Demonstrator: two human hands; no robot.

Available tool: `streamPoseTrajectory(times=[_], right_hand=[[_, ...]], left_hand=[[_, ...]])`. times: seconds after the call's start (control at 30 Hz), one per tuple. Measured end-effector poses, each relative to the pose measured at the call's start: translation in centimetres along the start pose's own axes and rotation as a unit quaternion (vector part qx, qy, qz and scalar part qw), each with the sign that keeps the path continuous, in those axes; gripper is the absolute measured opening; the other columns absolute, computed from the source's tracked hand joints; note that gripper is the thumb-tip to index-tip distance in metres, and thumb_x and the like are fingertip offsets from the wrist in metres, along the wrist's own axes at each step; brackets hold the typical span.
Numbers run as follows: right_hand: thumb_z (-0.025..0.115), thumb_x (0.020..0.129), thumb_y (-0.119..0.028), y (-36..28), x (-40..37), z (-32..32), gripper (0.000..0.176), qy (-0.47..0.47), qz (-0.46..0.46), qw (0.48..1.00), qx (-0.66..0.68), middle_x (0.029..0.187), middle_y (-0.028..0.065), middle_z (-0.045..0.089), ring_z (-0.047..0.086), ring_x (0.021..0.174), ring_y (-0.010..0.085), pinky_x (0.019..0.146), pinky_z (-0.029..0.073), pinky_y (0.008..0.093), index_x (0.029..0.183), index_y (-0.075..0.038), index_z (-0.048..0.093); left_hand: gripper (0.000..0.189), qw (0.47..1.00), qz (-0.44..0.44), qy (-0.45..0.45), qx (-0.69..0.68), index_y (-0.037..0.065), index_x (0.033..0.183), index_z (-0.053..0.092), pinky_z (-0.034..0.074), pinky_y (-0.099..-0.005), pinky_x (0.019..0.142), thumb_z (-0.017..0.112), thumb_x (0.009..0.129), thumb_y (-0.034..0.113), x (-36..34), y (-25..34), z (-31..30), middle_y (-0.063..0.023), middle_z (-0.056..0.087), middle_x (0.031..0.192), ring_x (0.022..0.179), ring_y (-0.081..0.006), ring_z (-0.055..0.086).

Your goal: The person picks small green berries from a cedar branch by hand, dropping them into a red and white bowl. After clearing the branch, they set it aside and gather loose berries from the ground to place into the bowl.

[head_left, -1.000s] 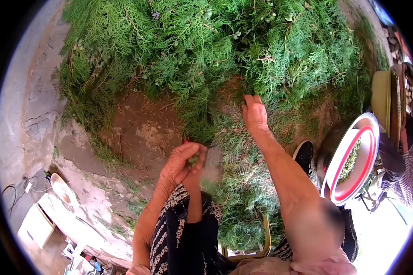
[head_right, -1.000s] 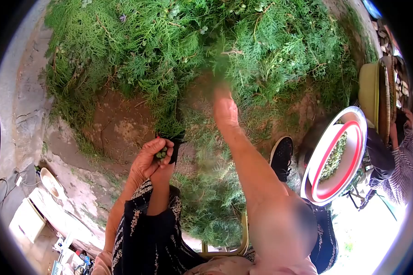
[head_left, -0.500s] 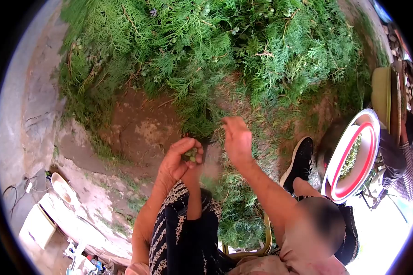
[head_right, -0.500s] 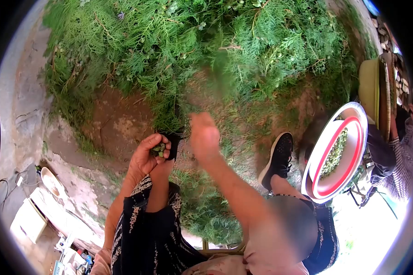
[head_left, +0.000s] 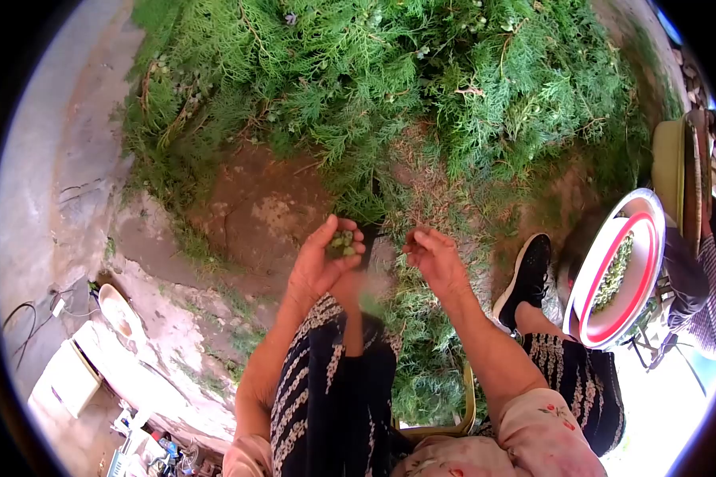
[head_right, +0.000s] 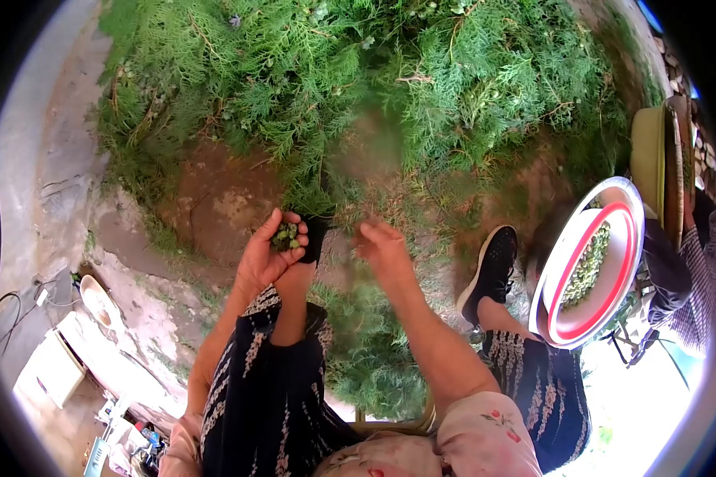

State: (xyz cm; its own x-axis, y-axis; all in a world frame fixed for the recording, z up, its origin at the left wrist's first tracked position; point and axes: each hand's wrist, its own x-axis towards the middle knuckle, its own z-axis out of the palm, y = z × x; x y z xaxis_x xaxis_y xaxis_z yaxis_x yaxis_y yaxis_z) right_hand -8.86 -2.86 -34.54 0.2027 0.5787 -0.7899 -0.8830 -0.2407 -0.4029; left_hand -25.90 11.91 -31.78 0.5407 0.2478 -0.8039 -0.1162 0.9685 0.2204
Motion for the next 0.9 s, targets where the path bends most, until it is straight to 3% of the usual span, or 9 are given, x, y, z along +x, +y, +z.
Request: streamPoseTrajectory(times=[0.27,0.37,0.43,0.53,0.57,0.63,0.7,0.73,0.9], right_hand=[[0.056,0.089,-0.025,-0.2,-4.2,7.9,0.027,-0.070,0.003,0.994,0.081,0.089,0.0080,0.059,0.057,0.077,0.0175,0.066,0.047,0.0293,0.097,0.001,0.058],[0.054,0.090,-0.026,-2.2,-7.6,11.9,0.029,-0.071,-0.143,0.982,0.100,0.090,0.0095,0.058,0.057,0.080,0.0169,0.069,0.048,0.0298,0.100,0.002,0.057],[0.050,0.092,-0.026,-4.0,-11.3,14.9,0.028,-0.074,-0.252,0.963,-0.054,0.094,0.0080,0.059,0.056,0.085,0.0170,0.076,0.048,0.0307,0.102,-0.001,0.058],[0.049,0.093,-0.021,-4.8,-14.3,17.7,0.023,-0.109,-0.411,0.874,-0.236,0.100,0.0066,0.059,0.055,0.094,0.0164,0.083,0.044,0.0278,0.101,-0.003,0.061],[0.049,0.093,-0.018,-5.0,-14.9,18.4,0.022,-0.130,-0.473,0.826,-0.276,0.102,0.0080,0.059,0.054,0.097,0.0157,0.084,0.044,0.0279,0.098,-0.001,0.062],[0.048,0.093,-0.018,-5.4,-16.2,19.2,0.022,-0.136,-0.512,0.795,-0.294,0.102,0.0071,0.059,0.054,0.096,0.0148,0.084,0.044,0.0286,0.099,-0.002,0.062],[0.048,0.093,-0.018,-6.5,-19.5,19.5,0.022,-0.089,-0.420,0.883,-0.189,0.101,0.0069,0.060,0.055,0.094,0.0153,0.085,0.043,0.0295,0.099,-0.002,0.062],[0.048,0.093,-0.020,-6.9,-20.0,19.4,0.024,-0.040,-0.455,0.871,-0.178,0.100,0.0071,0.061,0.055,0.093,0.0150,0.085,0.043,0.0291,0.099,-0.001,0.061],[0.049,0.092,-0.030,-6.4,-21.0,17.3,0.036,-0.117,-0.296,0.943,0.102,0.106,0.0125,0.059,0.054,0.103,0.0241,0.095,0.040,0.0361,0.110,0.001,0.055]], left_hand=[[0.032,0.996,0.081,-0.012,0.039,0.005,0.091,0.058,0.053,-0.0331,0.064,0.053,0.089,0.036,-5.1,4.5,5.7,-0.0082,0.061,0.083,0.073,-0.0196,0.060],[0.029,0.994,0.083,0.011,0.063,0.005,0.090,0.057,0.051,-0.0301,0.059,0.054,0.089,0.034,-8.1,5.2,8.3,-0.0095,0.060,0.083,0.070,-0.0190,0.059],[0.029,0.994,0.080,0.022,0.068,0.005,0.093,0.057,0.052,-0.0307,0.059,0.055,0.089,0.034,-9.5,4.9,9.3,-0.0078,0.060,0.087,0.076,-0.0192,0.059],[0.027,0.995,0.087,0.000,0.049,0.005,0.096,0.055,0.052,-0.0318,0.068,0.054,0.089,0.032,-11.9,4.2,11.7,-0.0056,0.059,0.090,0.085,-0.0184,0.057],[0.025,0.989,0.118,-0.092,0.011,0.005,0.093,0.055,0.051,-0.0326,0.073,0.054,0.090,0.030,-12.0,3.7,11.4,-0.0060,0.058,0.089,0.085,-0.0170,0.056],[0.026,0.985,0.106,-0.136,-0.013,0.004,0.090,0.054,0.052,-0.0297,0.064,0.053,0.090,0.030,-13.8,3.9,12.6,-0.0061,0.058,0.087,0.081,-0.0174,0.057],[0.028,0.990,0.111,-0.091,-0.002,0.004,0.089,0.054,0.046,-0.0222,0.050,0.054,0.089,0.033,-15.7,4.1,13.3,-0.0076,0.058,0.084,0.071,-0.0171,0.056],[0.029,0.991,0.113,-0.070,0.003,0.004,0.089,0.053,0.042,-0.0185,0.043,0.055,0.089,0.034,-16.6,4.1,13.7,-0.0084,0.057,0.082,0.067,-0.0169,0.055],[0.028,0.974,0.198,-0.100,-0.041,0.003,0.090,0.056,0.049,-0.0262,0.052,0.058,0.087,0.031,-21.8,2.3,18.2,-0.0103,0.060,0.080,0.067,-0.0204,0.057]])
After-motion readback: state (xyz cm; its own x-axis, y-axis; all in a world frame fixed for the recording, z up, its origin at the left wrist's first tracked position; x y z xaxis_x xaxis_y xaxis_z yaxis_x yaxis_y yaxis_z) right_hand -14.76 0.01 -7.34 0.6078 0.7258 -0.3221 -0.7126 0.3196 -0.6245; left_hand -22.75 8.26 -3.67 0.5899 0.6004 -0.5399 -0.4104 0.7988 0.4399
